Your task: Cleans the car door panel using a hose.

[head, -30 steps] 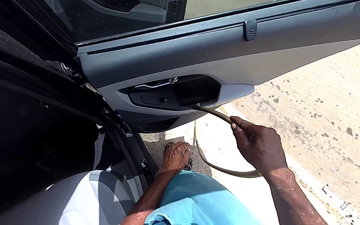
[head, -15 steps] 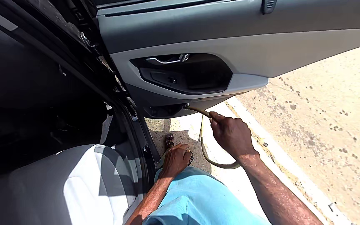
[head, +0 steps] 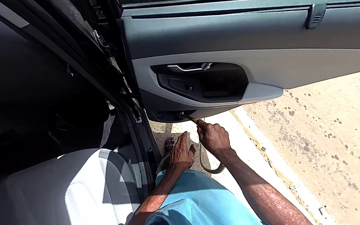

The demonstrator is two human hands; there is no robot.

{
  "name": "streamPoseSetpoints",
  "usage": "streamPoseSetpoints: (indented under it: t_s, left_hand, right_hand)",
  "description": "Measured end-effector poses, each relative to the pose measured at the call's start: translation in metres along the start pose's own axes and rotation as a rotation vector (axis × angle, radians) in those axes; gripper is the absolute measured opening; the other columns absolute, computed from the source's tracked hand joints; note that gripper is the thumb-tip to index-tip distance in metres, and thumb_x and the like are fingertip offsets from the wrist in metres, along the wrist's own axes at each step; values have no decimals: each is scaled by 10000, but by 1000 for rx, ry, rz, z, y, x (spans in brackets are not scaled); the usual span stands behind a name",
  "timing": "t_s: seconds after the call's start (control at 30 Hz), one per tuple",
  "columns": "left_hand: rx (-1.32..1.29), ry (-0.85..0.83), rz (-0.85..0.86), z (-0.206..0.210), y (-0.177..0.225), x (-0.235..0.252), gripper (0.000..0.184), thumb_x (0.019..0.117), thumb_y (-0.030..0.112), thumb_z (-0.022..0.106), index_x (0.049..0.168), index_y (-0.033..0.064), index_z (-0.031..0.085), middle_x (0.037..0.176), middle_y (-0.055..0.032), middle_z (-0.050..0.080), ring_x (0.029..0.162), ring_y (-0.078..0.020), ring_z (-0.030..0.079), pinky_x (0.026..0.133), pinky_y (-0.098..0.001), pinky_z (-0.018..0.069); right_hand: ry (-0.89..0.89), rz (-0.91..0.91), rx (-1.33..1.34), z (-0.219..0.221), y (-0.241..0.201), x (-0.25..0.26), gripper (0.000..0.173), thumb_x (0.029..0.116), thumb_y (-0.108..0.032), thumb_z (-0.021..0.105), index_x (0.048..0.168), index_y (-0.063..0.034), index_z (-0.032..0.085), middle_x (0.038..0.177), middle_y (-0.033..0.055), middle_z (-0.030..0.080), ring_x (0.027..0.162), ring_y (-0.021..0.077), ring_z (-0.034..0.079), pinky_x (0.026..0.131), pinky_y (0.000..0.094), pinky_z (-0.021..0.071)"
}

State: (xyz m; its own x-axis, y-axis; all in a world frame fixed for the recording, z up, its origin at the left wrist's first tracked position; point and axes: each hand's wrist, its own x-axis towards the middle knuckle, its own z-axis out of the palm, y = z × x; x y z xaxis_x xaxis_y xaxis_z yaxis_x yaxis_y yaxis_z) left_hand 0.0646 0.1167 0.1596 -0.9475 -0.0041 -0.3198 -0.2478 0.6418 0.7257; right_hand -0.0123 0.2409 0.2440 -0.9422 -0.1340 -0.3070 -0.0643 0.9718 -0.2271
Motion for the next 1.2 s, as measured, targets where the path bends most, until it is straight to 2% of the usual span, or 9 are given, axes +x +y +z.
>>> streamPoseSetpoints:
  t_s: [0.13, 0.33, 0.47, 0.53, 0.63, 0.77, 0.9, 1.1, 1.2]
  left_hand:
    - [46, 106, 146, -4, -16, 31, 760, 988, 316, 660, 1593, 21, 307, 1621, -197, 368, 1302, -326, 594, 1031, -468, 531]
    - [108, 92, 124, -20, -23, 59, 736, 996, 273, 637, 1611, 89, 277, 1643, -156, 332, 1218, -333, 636, 926, -469, 578]
    - [31, 96, 143, -17, -22, 65, 678, 1010, 164, 616, 1609, 92, 307, 1664, -182, 290, 1330, -348, 566, 1015, -449, 539]
    - [-10, 119, 148, -13, -19, 70, 588, 1025, 116, 577, 1572, 45, 373, 1636, -212, 340, 1363, -355, 545, 1059, -443, 513]
    - [-23, 192, 141, -6, -15, 78, 481, 1056, 200, 561, 1490, 8, 487, 1541, -219, 483, 1325, -320, 592, 1057, -425, 521]
    - [-51, 298, 199, 14, -27, 82, 441, 1052, 205, 572, 1436, -7, 541, 1475, -214, 557, 1321, -292, 604, 1085, -413, 509]
    - [-137, 345, 275, 33, -44, 74, 418, 1048, 170, 564, 1419, -21, 553, 1491, -191, 551, 1388, -252, 546, 1154, -376, 449]
    - [-205, 293, 251, 46, -37, 62, 428, 1068, 223, 539, 1448, 28, 521, 1509, -149, 538, 1358, -245, 565, 1130, -405, 466]
    - [-254, 421, 201, 57, -39, 80, 390, 1028, 223, 596, 1328, -25, 630, 1390, -199, 630, 1312, -269, 609, 1125, -400, 469]
  right_hand:
    - [-61, -23, -36, 22, -23, 22, 241, 1061, -286, 496, 1142, -152, 679, 766, 139, 682, 734, 374, 702, 576, 532, 524]
    - [-109, 19, -68, 22, -46, 28, 260, 1064, -294, 491, 1203, -181, 679, 757, 137, 687, 732, 372, 709, 589, 524, 534]
    - [-123, 44, -117, 25, -51, 23, 322, 1052, -288, 489, 1314, -203, 655, 767, 138, 698, 725, 376, 711, 589, 524, 537]
    - [-128, 49, -128, 26, -52, 20, 324, 1052, -288, 511, 1324, -177, 646, 777, 144, 698, 724, 375, 709, 589, 521, 540]
    - [-133, 50, -133, 29, -50, 17, 375, 1053, -304, 506, 1382, -162, 616, 785, 143, 701, 727, 370, 712, 595, 516, 548]
    - [-127, -43, -113, 42, -36, 11, 436, 1051, -276, 493, 1446, -104, 564, 775, 132, 694, 713, 357, 706, 600, 504, 551]
    - [-162, -158, -28, 60, -16, 0, 470, 1036, -253, 521, 1471, -73, 524, 797, 134, 690, 710, 345, 705, 608, 501, 561]
    - [-144, -298, 95, 72, 15, -13, 518, 1047, -331, 504, 1487, -57, 499, 828, 102, 706, 711, 304, 709, 625, 482, 579]
    - [-220, -349, 135, 73, 26, -21, 612, 1062, -403, 461, 1580, -83, 394, 881, 100, 713, 740, 301, 706, 655, 489, 576]
